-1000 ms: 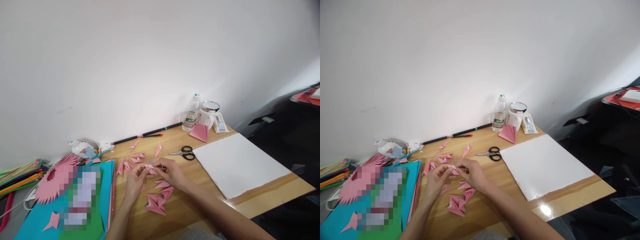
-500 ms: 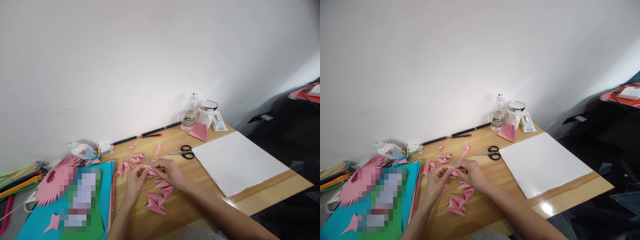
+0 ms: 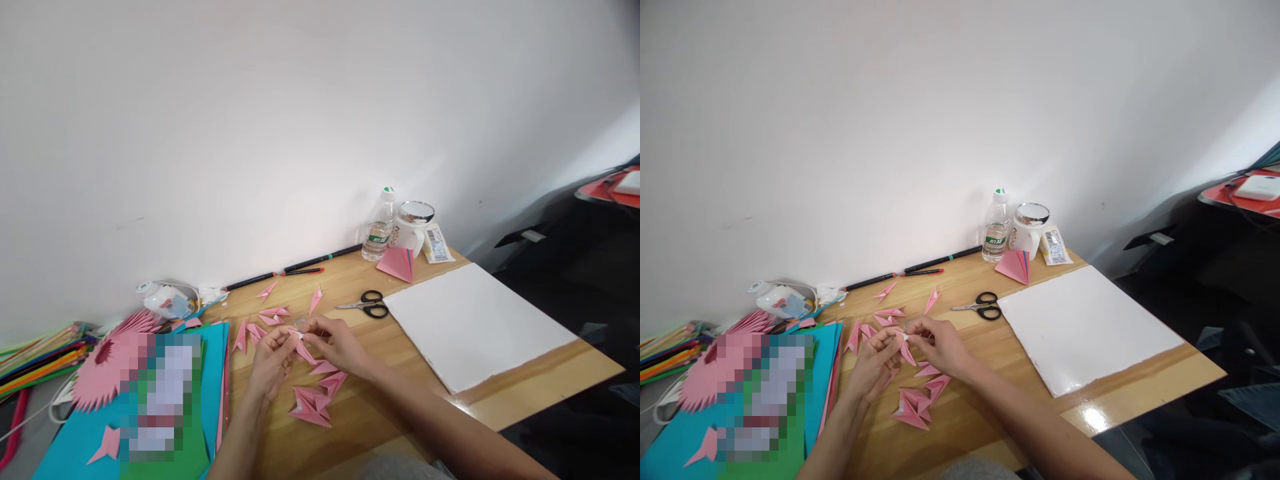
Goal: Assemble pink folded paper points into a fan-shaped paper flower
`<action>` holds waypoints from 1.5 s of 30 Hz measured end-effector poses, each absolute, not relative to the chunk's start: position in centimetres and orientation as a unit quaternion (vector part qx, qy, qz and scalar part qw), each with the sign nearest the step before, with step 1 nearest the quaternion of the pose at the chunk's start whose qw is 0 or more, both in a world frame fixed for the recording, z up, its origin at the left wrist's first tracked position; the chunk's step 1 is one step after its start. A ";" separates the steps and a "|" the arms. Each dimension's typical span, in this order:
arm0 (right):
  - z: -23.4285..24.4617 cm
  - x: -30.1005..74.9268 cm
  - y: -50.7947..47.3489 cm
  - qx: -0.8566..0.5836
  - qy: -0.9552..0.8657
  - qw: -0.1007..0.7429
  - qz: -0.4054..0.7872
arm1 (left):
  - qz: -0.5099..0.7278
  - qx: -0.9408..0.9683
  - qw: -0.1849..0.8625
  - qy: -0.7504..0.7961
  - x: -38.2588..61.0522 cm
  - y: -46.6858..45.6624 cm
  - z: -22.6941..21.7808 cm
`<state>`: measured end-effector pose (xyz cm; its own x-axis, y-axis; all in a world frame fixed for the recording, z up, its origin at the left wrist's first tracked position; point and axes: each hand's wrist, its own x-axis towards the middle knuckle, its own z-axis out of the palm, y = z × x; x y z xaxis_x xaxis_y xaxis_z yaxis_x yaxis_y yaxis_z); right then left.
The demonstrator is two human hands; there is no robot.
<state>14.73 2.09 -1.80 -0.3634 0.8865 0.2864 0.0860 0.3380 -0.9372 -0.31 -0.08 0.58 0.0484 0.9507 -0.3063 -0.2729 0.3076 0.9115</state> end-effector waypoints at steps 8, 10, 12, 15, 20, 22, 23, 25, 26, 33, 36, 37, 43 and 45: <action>-1.6 14.7 1.9 -0.359 -0.719 0.436 0.405 | 0.482 0.301 0.678 0.466 -0.4 0.0 0.2; -1.7 14.8 2.0 -0.363 -0.727 0.436 0.387 | 0.474 0.313 0.668 0.480 -0.4 0.0 0.1; -1.8 14.9 2.0 -0.368 -0.739 0.430 0.366 | 0.479 0.323 0.637 0.510 -0.3 0.0 -0.1; -2.0 15.0 2.0 -0.385 -0.757 0.411 0.331 | 0.481 0.346 0.585 0.554 -0.2 0.0 -0.3; -2.1 14.9 1.7 -0.407 -0.782 0.380 0.280 | 0.460 0.446 0.502 0.580 0.1 -0.1 0.5; -2.2 14.8 1.7 -0.419 -0.788 0.368 0.262 | 0.448 0.512 0.458 0.573 0.4 -0.2 0.9; -2.2 14.8 1.7 -0.425 -0.789 0.362 0.256 | 0.436 0.537 0.449 0.566 0.5 -0.3 1.0; -2.4 14.8 1.8 -0.430 -0.792 0.351 0.254 | 0.409 0.572 0.459 0.544 0.5 -0.4 0.9; -2.4 14.9 1.9 -0.429 -0.793 0.346 0.259 | 0.397 0.584 0.465 0.534 0.5 -0.4 0.8; -2.1 15.2 2.0 -0.392 -0.811 0.312 0.304 | 0.358 0.633 0.396 0.560 -0.5 0.0 -0.3; -1.7 15.2 1.9 -0.397 -0.799 0.299 0.338 | 0.354 0.652 0.349 0.573 -0.6 0.0 -0.3; -1.7 15.2 1.8 -0.403 -0.793 0.299 0.345 | 0.354 0.657 0.335 0.575 -0.5 0.0 -0.3; -2.0 15.2 1.9 -0.460 -0.785 0.301 0.286 | 0.358 0.670 0.317 0.568 -0.2 -0.2 -0.6; -2.0 15.3 2.0 -0.467 -0.788 0.300 0.267 | 0.362 0.666 0.319 0.569 -0.2 -0.2 -0.7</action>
<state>15.26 1.96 -1.96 -0.3833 0.8964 0.2224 0.5763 0.4203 -0.7009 -0.23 -0.17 -0.72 0.0903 0.9889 0.1180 0.5270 -0.1480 0.8369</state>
